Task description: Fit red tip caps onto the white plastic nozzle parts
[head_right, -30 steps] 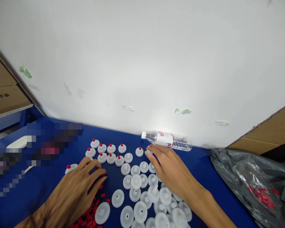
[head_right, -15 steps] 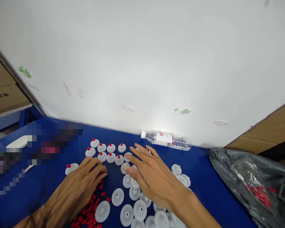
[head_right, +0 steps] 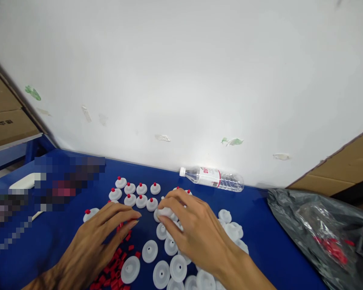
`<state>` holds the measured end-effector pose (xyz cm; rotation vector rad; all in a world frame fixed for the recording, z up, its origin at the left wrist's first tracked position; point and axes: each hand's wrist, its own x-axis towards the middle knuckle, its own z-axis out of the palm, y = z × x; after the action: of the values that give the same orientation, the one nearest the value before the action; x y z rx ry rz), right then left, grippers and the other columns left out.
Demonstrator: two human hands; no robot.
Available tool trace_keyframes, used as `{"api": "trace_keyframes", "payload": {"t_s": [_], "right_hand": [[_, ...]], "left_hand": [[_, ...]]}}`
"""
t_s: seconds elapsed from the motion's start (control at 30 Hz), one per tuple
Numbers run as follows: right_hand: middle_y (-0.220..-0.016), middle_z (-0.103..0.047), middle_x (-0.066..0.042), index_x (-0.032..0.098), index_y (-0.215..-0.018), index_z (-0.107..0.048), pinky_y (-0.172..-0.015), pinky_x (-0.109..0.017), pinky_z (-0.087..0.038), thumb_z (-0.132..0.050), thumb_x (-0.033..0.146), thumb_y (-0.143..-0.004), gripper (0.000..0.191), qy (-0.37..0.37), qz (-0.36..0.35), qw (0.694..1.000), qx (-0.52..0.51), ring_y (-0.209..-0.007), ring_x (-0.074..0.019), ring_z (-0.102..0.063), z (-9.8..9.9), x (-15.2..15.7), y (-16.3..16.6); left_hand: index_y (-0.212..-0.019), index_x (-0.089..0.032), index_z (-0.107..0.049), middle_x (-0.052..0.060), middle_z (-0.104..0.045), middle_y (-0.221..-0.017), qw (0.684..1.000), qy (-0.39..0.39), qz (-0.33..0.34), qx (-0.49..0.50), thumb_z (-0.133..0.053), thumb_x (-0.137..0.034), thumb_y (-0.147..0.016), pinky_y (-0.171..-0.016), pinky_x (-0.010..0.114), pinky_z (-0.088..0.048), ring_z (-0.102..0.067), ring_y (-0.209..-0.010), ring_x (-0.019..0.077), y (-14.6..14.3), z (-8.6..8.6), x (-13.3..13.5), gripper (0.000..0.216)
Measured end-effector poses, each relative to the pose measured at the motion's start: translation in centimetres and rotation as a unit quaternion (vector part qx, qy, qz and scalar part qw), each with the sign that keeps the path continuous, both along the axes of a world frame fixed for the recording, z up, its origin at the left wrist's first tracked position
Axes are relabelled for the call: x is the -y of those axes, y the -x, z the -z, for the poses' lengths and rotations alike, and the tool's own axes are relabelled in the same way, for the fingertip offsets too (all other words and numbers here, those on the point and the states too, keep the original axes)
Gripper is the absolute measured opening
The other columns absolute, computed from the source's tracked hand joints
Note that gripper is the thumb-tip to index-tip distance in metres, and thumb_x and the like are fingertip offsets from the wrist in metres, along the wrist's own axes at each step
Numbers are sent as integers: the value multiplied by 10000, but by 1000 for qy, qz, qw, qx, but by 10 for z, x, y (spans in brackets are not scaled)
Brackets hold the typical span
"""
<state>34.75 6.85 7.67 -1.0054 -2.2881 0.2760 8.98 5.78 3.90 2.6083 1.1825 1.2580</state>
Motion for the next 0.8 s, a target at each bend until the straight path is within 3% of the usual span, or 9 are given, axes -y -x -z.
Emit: {"api": "trace_keyframes", "payload": {"t_s": [0.13, 0.33, 0.6, 0.8], "right_hand": [[-1261, -693, -14, 278, -1326, -545, -1014, -383, -579, -511, 196, -1100, 242, 11, -68, 998, 14, -1163, -173, -656, -3, 11, 8], [-1291, -703, -38, 257, -1397, -464, -968, -339, -621, -589, 221, -1071, 350, 4, -76, 997, -9, -1175, -182, -665, 0, 18, 12], [-1206, -752, -53, 206, -1244, -523, -1013, -294, -611, -461, 173, -1112, 150, -56, -86, 995, -14, -1233, -180, -673, 3, 18, 13], [-1238, -748, -53, 217, -1190, -520, -987, -285, -622, -456, 121, -1088, 154, -49, -83, 995, -12, -1239, -187, -675, 7, 19, 11]], "left_hand": [[-1121, -293, -677, -63, -727, -1003, 998, 18, -7, 59, -575, -273, -1093, -899, 154, -531, -684, -924, 70, -2, -4, 3, 108], [-1076, -373, -736, -152, -802, -961, 980, 128, -4, 154, -672, -305, -1034, -809, 56, -553, -757, -815, 25, -4, -11, 6, 102], [-1044, -422, -775, -174, -825, -943, 969, 177, 19, 171, -731, -288, -988, -812, 40, -558, -787, -827, 29, -3, -16, 6, 152], [-1034, -355, -774, -99, -814, -917, 974, 160, 43, 155, -716, -289, -1001, -762, 98, -590, -780, -788, 74, -3, -12, 4, 94]]}}
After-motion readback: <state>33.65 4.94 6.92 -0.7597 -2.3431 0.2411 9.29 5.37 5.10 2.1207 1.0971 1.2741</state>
